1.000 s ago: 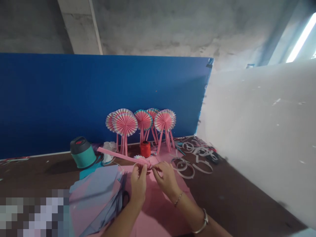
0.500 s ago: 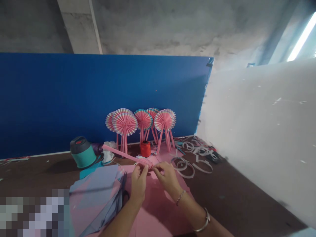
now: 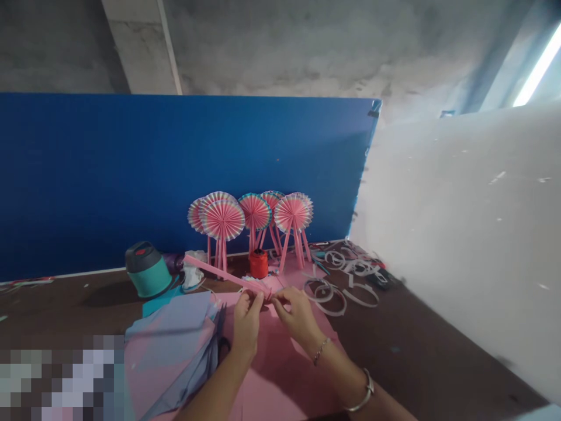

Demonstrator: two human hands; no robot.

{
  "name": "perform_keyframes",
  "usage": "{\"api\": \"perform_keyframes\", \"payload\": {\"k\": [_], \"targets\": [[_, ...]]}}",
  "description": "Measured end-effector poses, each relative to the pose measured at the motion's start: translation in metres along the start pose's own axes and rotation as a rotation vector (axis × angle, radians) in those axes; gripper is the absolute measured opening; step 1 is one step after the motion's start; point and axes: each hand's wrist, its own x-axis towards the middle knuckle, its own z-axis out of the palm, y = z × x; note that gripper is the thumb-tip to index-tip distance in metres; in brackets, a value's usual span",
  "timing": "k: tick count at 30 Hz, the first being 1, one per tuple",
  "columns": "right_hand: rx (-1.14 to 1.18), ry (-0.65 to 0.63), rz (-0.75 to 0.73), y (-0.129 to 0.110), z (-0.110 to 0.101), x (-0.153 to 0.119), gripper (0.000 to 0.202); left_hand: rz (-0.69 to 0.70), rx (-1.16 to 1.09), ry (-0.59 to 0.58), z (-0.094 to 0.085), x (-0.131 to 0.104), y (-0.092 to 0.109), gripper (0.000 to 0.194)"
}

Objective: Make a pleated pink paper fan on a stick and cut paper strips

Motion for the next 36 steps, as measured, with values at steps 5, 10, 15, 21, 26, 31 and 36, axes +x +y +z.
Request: {"api": "perform_keyframes", "payload": {"k": [5, 10, 15, 21, 26, 31, 36], "targets": [[-0.026, -0.005, 0.015, 0.0006, 0.0004, 0.0000, 0.020, 0.022, 0.022, -0.009, -0.0003, -0.0006, -0.0001, 0.028], [-0.051, 0.008, 0.002, 0.0004, 0.0001, -0.0005, 0.020, 0.039, 0.036, -0.024, -0.0004, -0.0004, -0.0009, 0.029], [-0.055, 0.028, -0.008, 0.0006, 0.0003, -0.0014, 0.017, 0.041, 0.032, -0.021, -0.0002, -0.0002, -0.0015, 0.028], [-0.059, 0.055, -0.011, -0.0016, 0.0008, -0.0015, 0.015, 0.046, 0.023, -0.015, -0.0001, -0.0002, -0.0013, 0.028], [-0.060, 0.087, -0.011, -0.0024, 0.0016, -0.0016, 0.013, 0.030, 0.002, -0.007, 0.0004, -0.0010, -0.0010, 0.028], [-0.033, 0.093, -0.019, -0.0015, 0.0022, -0.0018, 0.010, 0.022, -0.021, -0.002, 0.0005, -0.0013, -0.0020, 0.028], [0.001, 0.095, -0.018, -0.0019, 0.0020, -0.0015, 0.010, 0.000, -0.049, 0.010, 0.0007, -0.0015, -0.0030, 0.028]]}}
